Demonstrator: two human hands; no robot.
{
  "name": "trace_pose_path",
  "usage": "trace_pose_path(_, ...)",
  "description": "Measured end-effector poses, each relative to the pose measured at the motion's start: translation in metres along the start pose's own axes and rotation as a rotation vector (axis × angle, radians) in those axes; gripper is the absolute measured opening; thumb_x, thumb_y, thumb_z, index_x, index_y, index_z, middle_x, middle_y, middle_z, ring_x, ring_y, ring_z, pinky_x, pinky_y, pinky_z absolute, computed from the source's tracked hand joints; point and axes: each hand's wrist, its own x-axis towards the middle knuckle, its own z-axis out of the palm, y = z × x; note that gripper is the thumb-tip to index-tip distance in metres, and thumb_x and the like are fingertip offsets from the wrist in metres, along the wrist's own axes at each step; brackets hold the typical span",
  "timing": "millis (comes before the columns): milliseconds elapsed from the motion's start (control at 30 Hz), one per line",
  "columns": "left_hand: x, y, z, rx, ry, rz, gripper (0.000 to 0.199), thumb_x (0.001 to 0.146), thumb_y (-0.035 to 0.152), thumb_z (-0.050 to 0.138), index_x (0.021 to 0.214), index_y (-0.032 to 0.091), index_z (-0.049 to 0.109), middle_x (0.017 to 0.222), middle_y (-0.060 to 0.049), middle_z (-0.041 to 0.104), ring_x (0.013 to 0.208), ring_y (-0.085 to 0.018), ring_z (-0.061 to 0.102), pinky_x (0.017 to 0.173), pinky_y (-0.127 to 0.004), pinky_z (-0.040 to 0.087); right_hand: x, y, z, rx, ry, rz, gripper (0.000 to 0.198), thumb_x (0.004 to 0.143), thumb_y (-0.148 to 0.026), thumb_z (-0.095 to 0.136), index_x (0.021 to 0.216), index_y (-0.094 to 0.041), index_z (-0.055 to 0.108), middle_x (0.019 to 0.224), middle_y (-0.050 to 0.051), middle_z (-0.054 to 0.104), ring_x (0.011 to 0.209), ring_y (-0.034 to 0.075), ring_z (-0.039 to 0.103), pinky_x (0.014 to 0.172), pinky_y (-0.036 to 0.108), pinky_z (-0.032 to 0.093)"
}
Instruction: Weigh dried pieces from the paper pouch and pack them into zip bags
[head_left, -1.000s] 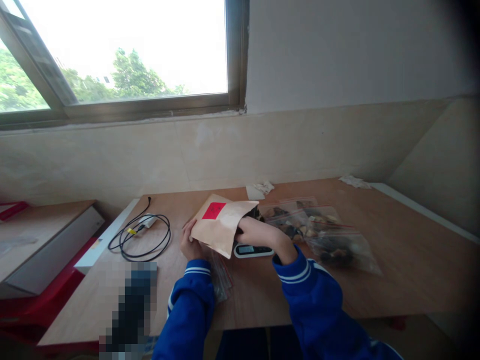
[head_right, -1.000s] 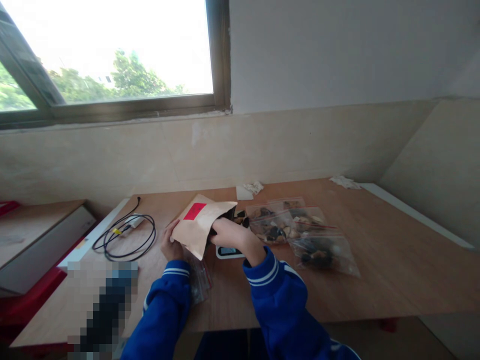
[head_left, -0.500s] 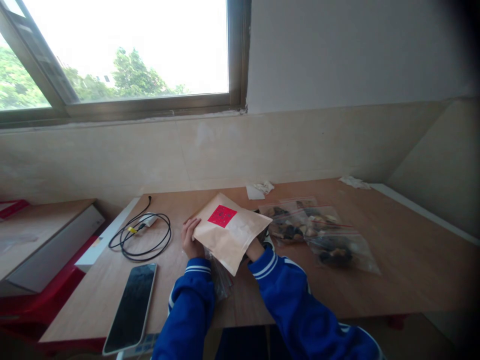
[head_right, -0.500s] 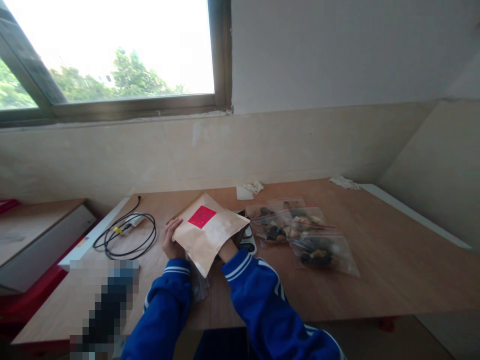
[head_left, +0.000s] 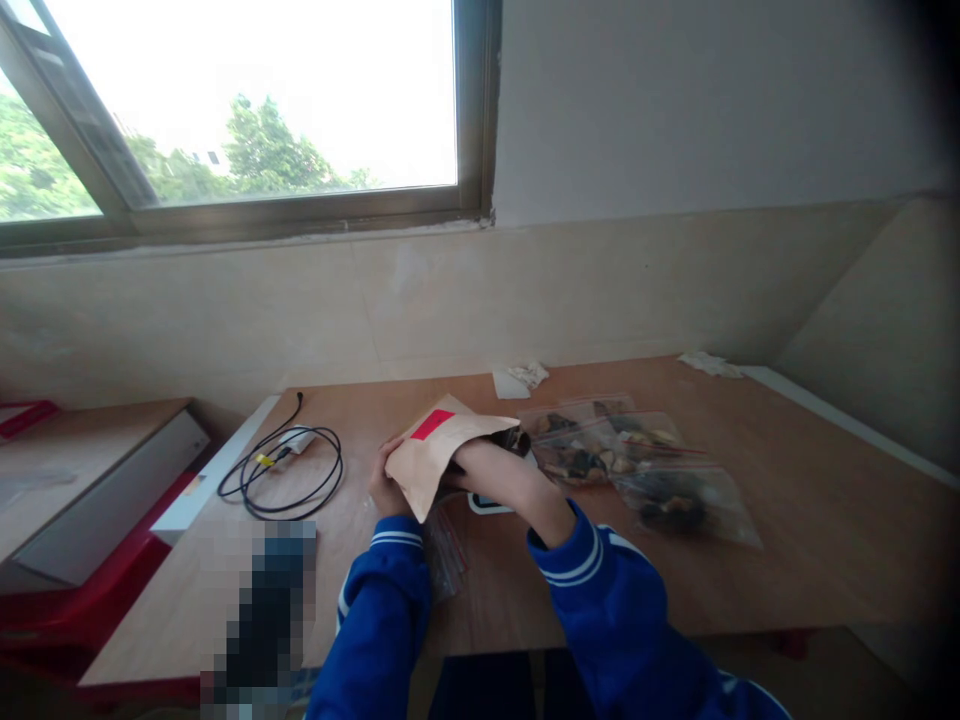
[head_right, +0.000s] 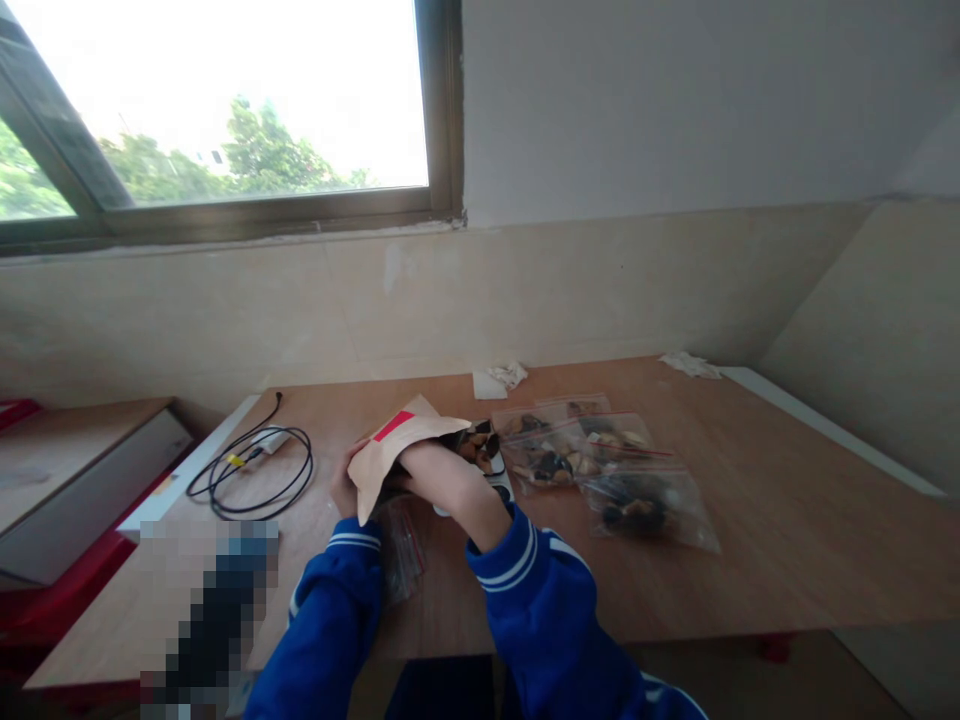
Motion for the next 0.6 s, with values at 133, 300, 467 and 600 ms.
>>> trace_pose_path(133,0.001,0.006,0.000,-0.037,0.024,-0.047,0.030,0.068,0.029,0.063,0.093,0.015,0.069,0.105,-0.012,0.069,0.100,-0.029,0.063,0.091,-0.043,0.048,-0.008,-0.017,-0.018,0.062,-0.050,-0.022,0.030,0.087,-0.014,0.053,0.114,-0.019,0.065,0.114,0.008,0.068,0.111,0.023,0.059,0.102,0.037,0.041)
trace_pose_path(300,0.000,0.003,0.000,-0.043,0.025,-0.019,0.031,0.068,0.030,0.063,0.094,0.014,0.069,0.102,-0.013,0.069,0.101,-0.030,0.062,0.091,-0.044,0.048,-0.026,-0.019,-0.035,0.227,-0.006,0.008,0.023,0.086,-0.018,0.058,0.107,-0.022,0.068,0.111,0.005,0.068,0.108,0.020,0.060,0.096,0.033,0.044)
trace_pose_path(467,0.000,-0.003,0.002,-0.040,0.088,-0.105,0.031,0.069,0.025,0.059,0.095,0.012,0.068,0.104,-0.013,0.068,0.100,-0.027,0.062,0.090,-0.040,0.048,-0.046,-0.011,-0.040,0.390,0.172,0.040,0.017,0.083,-0.026,0.065,0.099,-0.024,0.069,0.118,0.004,0.064,0.111,0.018,0.059,0.097,0.033,0.044)
trace_pose_path(600,0.000,-0.016,0.004,-0.021,0.184,-0.161,0.031,0.069,0.019,0.052,0.095,0.014,0.069,0.101,-0.010,0.069,0.100,-0.025,0.062,0.089,-0.036,0.048,-0.061,0.007,-0.039,0.531,0.325,0.085,0.020,0.081,-0.031,0.066,0.100,-0.025,0.068,0.123,0.006,0.061,0.116,0.020,0.056,0.099,0.036,0.045)
